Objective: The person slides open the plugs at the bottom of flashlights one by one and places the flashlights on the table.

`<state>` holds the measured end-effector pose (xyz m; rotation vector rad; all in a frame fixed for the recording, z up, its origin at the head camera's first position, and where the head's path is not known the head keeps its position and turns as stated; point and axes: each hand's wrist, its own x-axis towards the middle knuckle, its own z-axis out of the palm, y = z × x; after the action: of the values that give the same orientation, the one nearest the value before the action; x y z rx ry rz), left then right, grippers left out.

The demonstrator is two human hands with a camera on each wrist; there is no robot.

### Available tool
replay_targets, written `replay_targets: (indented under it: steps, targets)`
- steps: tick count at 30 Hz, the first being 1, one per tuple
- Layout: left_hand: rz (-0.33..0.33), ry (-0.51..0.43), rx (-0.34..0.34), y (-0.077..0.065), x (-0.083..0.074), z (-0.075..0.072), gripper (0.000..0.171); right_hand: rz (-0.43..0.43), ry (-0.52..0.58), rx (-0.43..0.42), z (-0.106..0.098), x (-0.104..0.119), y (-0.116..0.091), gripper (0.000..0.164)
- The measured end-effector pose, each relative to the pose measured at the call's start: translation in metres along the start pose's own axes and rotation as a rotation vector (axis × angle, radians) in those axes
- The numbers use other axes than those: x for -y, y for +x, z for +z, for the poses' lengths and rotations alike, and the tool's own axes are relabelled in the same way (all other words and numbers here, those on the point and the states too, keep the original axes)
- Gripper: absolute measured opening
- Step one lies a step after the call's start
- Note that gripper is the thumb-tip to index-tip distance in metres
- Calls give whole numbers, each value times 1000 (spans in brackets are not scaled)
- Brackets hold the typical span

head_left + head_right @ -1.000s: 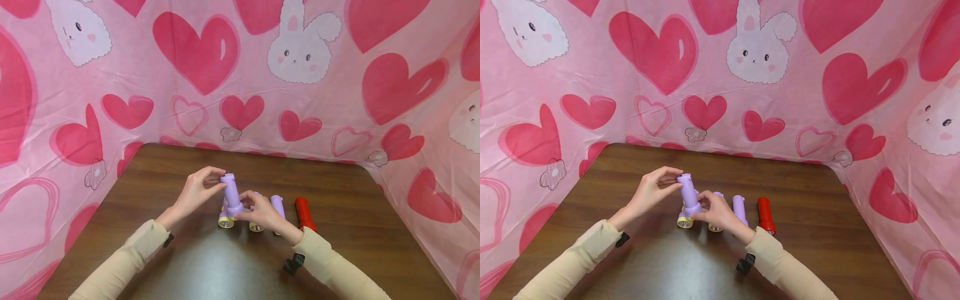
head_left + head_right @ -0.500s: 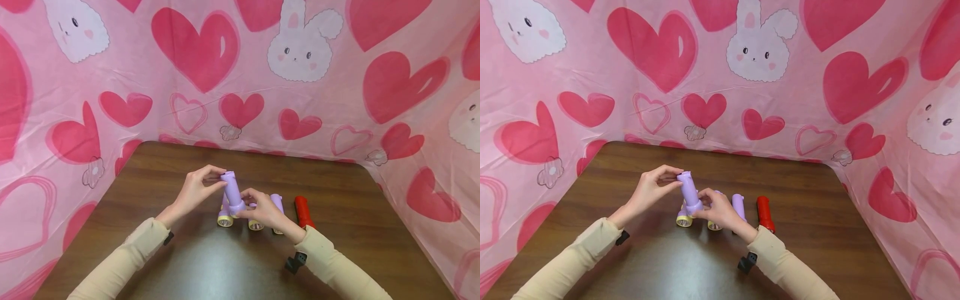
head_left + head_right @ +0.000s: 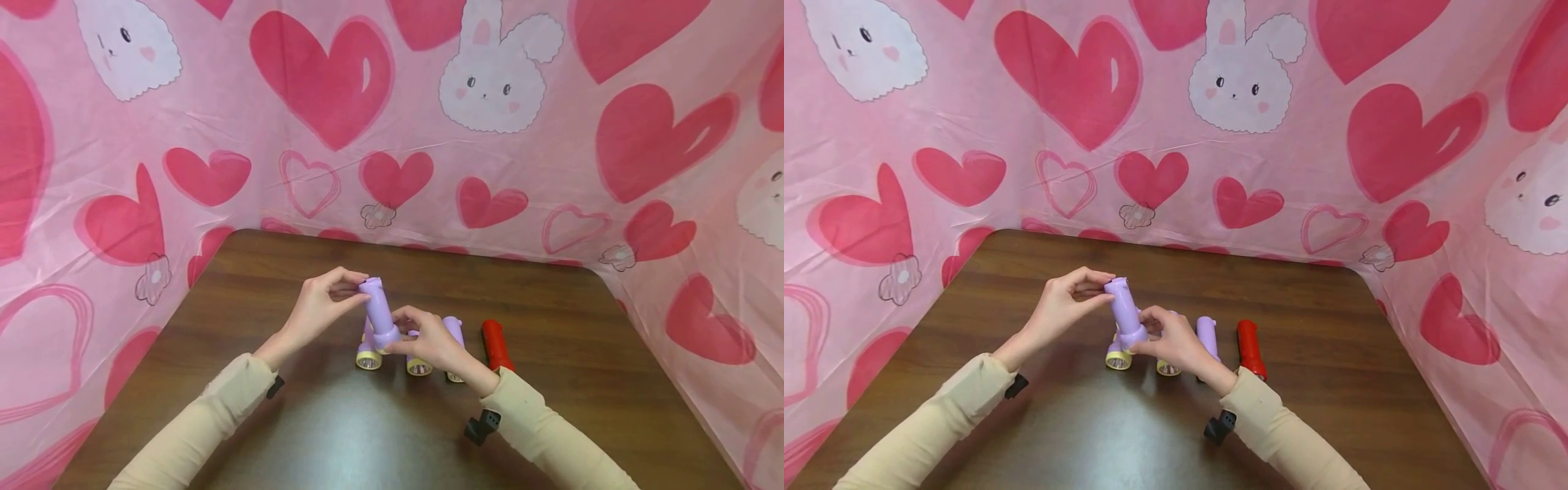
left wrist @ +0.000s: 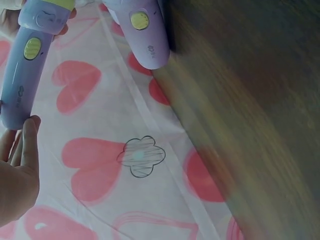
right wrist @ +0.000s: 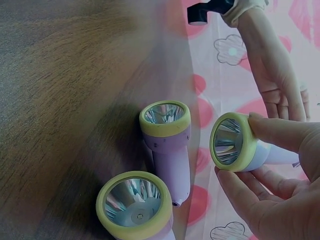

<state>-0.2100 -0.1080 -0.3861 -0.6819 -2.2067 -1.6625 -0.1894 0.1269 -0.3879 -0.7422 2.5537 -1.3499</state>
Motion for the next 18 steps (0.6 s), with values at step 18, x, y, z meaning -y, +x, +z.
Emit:
replay_targets:
  steps: [18]
  targets:
    - [43,29,0,1,-1,0,25,-1,-46,11,-2,7,2,43]
